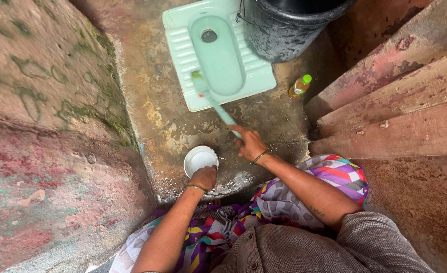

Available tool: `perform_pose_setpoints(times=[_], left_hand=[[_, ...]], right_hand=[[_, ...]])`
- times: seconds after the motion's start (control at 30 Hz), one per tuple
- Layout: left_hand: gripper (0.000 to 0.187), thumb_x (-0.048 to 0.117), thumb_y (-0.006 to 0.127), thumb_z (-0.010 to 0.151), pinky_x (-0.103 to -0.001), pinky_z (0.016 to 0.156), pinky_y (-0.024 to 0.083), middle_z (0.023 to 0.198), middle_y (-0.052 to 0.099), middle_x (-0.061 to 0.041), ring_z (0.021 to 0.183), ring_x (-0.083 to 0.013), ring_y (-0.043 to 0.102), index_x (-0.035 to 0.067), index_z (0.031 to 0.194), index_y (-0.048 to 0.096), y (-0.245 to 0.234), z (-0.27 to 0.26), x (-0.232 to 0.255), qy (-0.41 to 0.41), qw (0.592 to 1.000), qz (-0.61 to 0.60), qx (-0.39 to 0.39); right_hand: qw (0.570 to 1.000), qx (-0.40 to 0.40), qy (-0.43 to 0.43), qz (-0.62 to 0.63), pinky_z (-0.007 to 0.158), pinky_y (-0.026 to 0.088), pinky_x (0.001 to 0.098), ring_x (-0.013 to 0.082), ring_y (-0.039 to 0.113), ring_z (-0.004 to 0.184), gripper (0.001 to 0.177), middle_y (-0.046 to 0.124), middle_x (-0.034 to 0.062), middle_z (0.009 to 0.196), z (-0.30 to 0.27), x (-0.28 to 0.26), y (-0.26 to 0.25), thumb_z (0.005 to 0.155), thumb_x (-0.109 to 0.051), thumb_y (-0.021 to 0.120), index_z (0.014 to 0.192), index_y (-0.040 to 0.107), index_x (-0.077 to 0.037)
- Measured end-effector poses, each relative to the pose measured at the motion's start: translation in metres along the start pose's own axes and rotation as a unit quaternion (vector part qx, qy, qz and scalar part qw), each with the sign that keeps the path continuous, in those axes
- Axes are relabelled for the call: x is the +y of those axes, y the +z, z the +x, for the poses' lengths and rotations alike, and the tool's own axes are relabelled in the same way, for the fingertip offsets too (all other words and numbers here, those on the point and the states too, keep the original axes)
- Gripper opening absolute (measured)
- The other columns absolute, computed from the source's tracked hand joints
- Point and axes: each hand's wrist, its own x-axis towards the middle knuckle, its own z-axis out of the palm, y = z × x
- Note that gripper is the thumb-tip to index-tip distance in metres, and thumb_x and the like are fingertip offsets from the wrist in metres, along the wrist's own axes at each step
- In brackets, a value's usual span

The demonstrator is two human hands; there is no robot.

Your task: The person cleans a squat toilet by scrubbing its bowl and surfaces with a long-handled brush while holding a small container.

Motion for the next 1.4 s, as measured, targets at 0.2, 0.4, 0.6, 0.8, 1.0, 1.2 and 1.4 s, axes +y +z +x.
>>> perform_pose_setpoints(times=[0.2, 0.4, 0.6, 0.8, 1.0, 1.2, 1.4], left_hand=[[0.03, 0.001, 0.054, 0.093, -0.049, 0.092, 0.057, 0.114, 0.07, -0.029, 0.108, -0.0436, 0.07, -0.007, 0.121, 0.06, -0.003, -0.002, 0.001, -0.001, 1.0, 0.0, -0.005], [0.032, 0.001, 0.055, 0.091, -0.049, 0.092, 0.057, 0.113, 0.07, -0.03, 0.108, -0.044, 0.069, -0.007, 0.122, 0.059, -0.002, 0.001, 0.0, 0.004, 1.0, -0.002, -0.006], [0.031, 0.001, 0.053, 0.093, -0.05, 0.092, 0.057, 0.113, 0.07, -0.03, 0.108, -0.0442, 0.069, -0.007, 0.123, 0.058, -0.007, -0.004, 0.002, 0.003, 1.0, -0.008, -0.008], [0.036, -0.002, 0.052, 0.092, -0.048, 0.093, 0.057, 0.115, 0.069, -0.03, 0.109, -0.0431, 0.069, -0.007, 0.128, 0.056, -0.013, -0.006, 0.006, -0.009, 1.0, -0.008, -0.028], [0.035, -0.002, 0.052, 0.093, -0.049, 0.094, 0.057, 0.114, 0.069, -0.031, 0.11, -0.0434, 0.069, -0.007, 0.126, 0.057, -0.017, -0.009, 0.008, -0.011, 1.0, -0.008, -0.025], [0.034, -0.001, 0.052, 0.092, -0.049, 0.094, 0.057, 0.113, 0.069, -0.031, 0.109, -0.0434, 0.069, -0.008, 0.125, 0.057, -0.016, -0.008, 0.007, -0.004, 1.0, -0.007, -0.025], [0.034, 0.0, 0.05, 0.095, -0.049, 0.094, 0.056, 0.114, 0.069, -0.03, 0.11, -0.0434, 0.069, -0.008, 0.128, 0.056, -0.015, -0.007, 0.006, -0.007, 1.0, -0.009, -0.023]], right_hand=[[0.997, -0.073, -0.005, -0.027, 0.063, 0.063, 0.0416, 0.0305, 0.078, 0.07, 0.052, 0.071, 0.019, 0.122, -0.005, 0.001, 0.007, 0.091, 0.003, 0.059, 0.14, 0.057, -0.014], [0.979, -0.026, -0.038, -0.198, 0.089, 0.056, 0.0505, 0.0425, 0.07, 0.103, 0.061, 0.07, 0.0246, 0.114, 0.002, 0.003, -0.016, 0.084, 0.006, 0.061, 0.14, 0.061, -0.017], [0.951, 0.02, 0.021, -0.309, 0.095, 0.054, 0.0513, 0.0425, 0.068, 0.104, 0.057, 0.073, 0.0222, 0.104, -0.002, 0.009, -0.07, 0.078, -0.001, 0.065, 0.133, 0.064, -0.019], [0.922, 0.127, 0.098, -0.351, 0.096, 0.053, 0.0539, 0.0465, 0.066, 0.106, 0.026, 0.071, 0.0268, 0.105, -0.003, 0.025, -0.126, 0.095, -0.014, 0.062, 0.119, 0.07, -0.009], [0.942, 0.124, 0.122, -0.286, 0.095, 0.052, 0.0556, 0.0497, 0.065, 0.106, 0.038, 0.069, 0.0313, 0.108, -0.013, 0.002, -0.139, 0.092, -0.012, 0.06, 0.129, 0.067, -0.011], [0.949, 0.128, 0.113, -0.267, 0.096, 0.051, 0.0555, 0.0504, 0.064, 0.108, 0.04, 0.068, 0.0316, 0.109, -0.015, -0.003, -0.139, 0.092, -0.015, 0.064, 0.132, 0.065, -0.015], [0.938, 0.096, 0.16, -0.291, 0.097, 0.051, 0.0558, 0.0517, 0.063, 0.111, 0.062, 0.067, 0.0328, 0.111, -0.012, -0.007, -0.144, 0.085, -0.009, 0.066, 0.144, 0.051, -0.011]])
